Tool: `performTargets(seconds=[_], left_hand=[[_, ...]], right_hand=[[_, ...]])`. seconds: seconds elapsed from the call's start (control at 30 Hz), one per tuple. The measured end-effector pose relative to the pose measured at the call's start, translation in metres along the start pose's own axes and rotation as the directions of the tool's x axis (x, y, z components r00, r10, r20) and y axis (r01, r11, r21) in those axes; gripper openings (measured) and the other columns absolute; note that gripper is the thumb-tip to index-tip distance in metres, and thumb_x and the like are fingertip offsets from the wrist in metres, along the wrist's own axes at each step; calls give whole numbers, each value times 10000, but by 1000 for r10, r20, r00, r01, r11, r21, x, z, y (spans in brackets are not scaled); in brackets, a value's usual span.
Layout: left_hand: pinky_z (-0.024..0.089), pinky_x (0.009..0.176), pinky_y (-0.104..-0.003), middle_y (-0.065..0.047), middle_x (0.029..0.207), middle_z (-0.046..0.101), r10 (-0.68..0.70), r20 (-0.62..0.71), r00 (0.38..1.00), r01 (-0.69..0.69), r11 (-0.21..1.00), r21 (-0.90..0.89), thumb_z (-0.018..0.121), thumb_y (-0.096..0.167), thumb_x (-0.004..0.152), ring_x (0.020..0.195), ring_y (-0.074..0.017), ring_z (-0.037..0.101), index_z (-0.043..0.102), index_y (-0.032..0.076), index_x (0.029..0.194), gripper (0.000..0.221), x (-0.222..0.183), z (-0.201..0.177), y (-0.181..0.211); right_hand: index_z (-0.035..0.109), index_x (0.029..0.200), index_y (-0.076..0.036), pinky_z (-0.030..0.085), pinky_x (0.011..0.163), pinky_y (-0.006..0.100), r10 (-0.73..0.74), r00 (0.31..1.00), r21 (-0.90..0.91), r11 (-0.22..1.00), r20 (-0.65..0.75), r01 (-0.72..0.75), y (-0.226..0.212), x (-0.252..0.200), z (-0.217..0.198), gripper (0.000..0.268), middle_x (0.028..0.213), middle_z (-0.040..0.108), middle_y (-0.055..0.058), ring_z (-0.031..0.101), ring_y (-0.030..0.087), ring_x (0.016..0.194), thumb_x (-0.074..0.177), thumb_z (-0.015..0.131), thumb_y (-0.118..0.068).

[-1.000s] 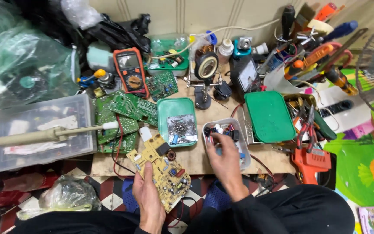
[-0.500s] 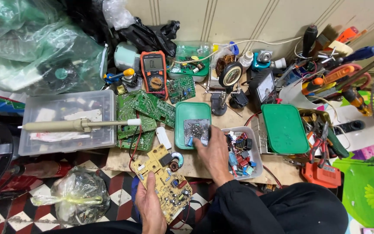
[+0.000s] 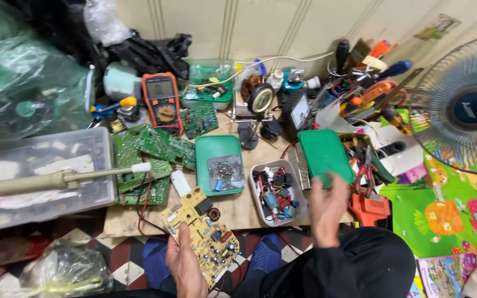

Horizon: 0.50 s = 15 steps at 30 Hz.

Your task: Testing electronic circuit boards with a multimeter and sorting components into storage containers.

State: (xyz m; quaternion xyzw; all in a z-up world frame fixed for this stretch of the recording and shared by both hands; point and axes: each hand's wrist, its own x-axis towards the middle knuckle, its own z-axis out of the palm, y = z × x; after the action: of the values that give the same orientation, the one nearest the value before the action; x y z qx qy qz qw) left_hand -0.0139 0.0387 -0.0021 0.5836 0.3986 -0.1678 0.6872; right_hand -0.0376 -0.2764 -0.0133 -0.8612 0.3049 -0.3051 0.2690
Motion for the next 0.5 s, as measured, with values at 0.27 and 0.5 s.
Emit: performTargets(seconds=[0.27, 0.5], left_hand=[[366, 1302, -677, -204, 1534, 653, 45, 21, 999, -46, 997, 67, 548, 455, 1079, 1507, -345, 583, 666, 40, 1403, 539, -5, 13, -11], [356, 1314, -634, -193, 1443, 671, 38, 42, 998, -39, 999, 21, 551, 433, 1098, 1438, -294, 614, 658, 18, 1355, 500, -6, 19, -14]], right_hand=[[306, 1764, -191, 587, 1106, 614, 438, 813, -573, 803, 384, -163, 40, 126, -10, 1334, 1568, 441, 246, 612, 490, 1381, 708, 767, -865], [379, 1677, 43, 563, 1052, 552, 400, 872, -459, 855, 283, -243, 44, 107, -27, 1188, 1621, 453, 263, 645, 448, 1308, 865, 784, -723]])
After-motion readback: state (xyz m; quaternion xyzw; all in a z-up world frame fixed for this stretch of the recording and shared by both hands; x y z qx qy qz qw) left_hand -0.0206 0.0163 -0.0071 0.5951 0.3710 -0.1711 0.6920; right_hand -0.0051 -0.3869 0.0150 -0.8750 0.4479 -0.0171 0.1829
